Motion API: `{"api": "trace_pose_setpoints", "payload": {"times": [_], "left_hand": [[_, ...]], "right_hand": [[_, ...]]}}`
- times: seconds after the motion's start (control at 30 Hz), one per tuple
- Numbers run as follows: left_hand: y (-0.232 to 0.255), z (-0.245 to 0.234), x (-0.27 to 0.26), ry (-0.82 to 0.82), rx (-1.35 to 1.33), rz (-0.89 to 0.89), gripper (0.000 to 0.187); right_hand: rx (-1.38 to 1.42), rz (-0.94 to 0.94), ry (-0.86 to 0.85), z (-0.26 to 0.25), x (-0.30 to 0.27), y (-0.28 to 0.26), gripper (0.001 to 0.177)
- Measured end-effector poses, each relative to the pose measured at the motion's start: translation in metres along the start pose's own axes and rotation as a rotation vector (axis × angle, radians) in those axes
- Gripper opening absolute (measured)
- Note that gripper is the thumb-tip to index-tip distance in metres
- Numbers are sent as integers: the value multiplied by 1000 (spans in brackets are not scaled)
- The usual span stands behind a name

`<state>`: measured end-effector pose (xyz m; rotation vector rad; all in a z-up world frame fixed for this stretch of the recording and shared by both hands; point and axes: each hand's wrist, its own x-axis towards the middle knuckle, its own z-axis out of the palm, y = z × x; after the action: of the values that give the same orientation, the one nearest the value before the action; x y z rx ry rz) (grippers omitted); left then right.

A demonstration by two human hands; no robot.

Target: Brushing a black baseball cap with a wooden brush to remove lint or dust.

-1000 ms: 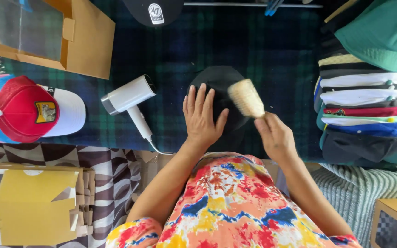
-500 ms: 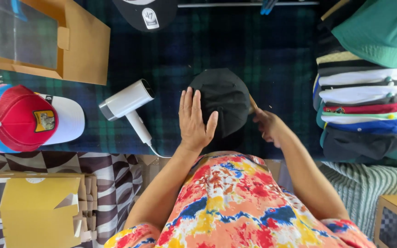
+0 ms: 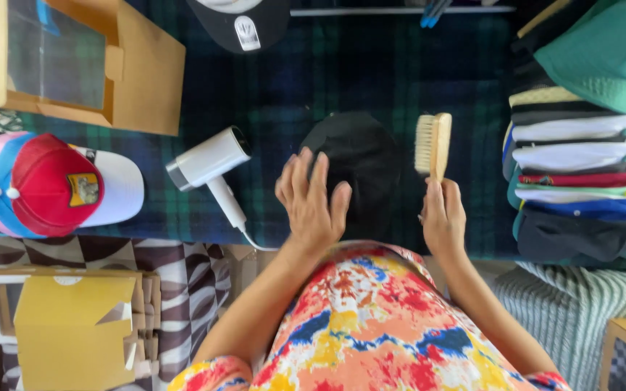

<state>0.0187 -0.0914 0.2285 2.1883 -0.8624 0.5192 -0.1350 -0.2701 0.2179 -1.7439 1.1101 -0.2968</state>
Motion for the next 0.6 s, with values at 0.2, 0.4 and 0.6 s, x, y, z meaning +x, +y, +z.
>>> {"api": "trace_pose_setpoints", "payload": {"times": [0.2,0.4,0.6], "left_hand": [[67,-20,41,-593,-855,-764,46],[-22,-32,85,-670,-551,-705,43],[-56,-29,109,-768,123,79,45]], "right_hand": [[-145,-457,-185,43,-17,-47,18],[-200,-1060,-180,44,-8,-76,30],[-267,-1241,-217,62,6,-53,14]]}}
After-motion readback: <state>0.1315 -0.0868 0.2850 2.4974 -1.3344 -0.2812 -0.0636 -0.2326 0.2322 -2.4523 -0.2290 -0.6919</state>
